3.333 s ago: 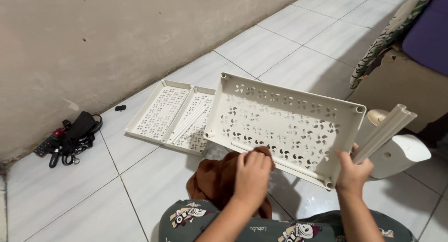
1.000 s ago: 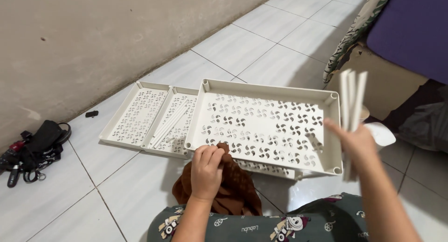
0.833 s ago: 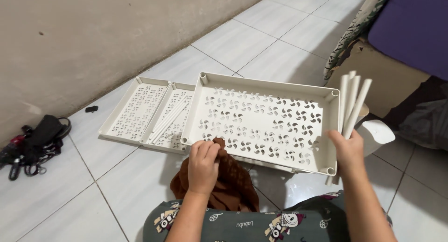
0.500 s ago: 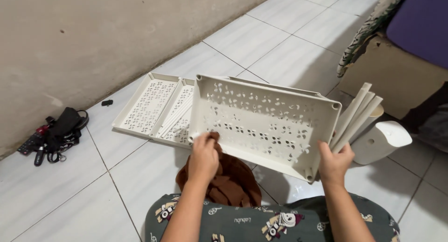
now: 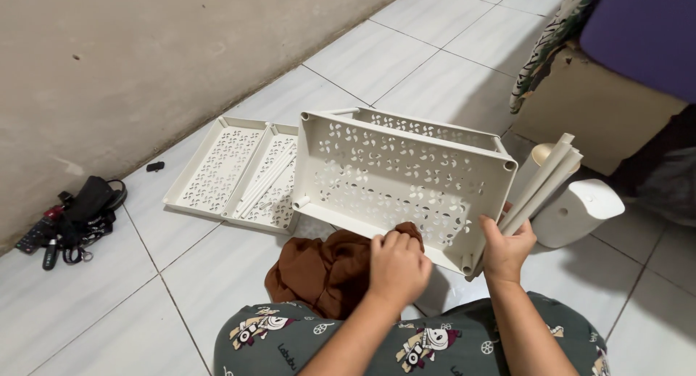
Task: The person assembles a white plastic storage rack by inserting cylindrical support rods into corner holes of perforated trays. They wipe the trays with a brown cloth, stack the trays, and insert the rods to form a two-tier structure.
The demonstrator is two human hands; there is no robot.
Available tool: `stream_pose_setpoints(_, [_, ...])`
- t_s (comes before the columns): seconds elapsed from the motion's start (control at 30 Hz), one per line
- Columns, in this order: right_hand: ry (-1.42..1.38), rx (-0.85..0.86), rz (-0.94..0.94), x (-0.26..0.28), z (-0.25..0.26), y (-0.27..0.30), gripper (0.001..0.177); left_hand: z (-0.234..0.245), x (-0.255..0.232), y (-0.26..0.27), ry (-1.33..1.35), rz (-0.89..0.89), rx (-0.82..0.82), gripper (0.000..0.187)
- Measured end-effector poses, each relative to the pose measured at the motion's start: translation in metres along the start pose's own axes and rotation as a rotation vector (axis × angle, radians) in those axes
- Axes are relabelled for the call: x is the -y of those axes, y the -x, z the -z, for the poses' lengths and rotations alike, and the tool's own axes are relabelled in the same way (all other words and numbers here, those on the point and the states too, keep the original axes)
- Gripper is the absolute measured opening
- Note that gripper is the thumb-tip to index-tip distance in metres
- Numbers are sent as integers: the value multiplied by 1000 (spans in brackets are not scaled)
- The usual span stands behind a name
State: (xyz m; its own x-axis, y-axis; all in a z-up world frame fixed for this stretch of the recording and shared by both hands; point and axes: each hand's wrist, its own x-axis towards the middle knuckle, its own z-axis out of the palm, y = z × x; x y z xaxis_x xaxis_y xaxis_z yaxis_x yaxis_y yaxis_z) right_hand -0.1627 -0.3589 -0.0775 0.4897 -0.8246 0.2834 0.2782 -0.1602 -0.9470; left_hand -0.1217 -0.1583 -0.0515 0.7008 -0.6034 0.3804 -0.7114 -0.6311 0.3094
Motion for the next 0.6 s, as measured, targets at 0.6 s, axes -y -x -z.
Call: stream_pose_setpoints(0.6, [-128, 65, -81, -1, 3, 1, 45, 25, 128, -49, -226, 507, 62, 14])
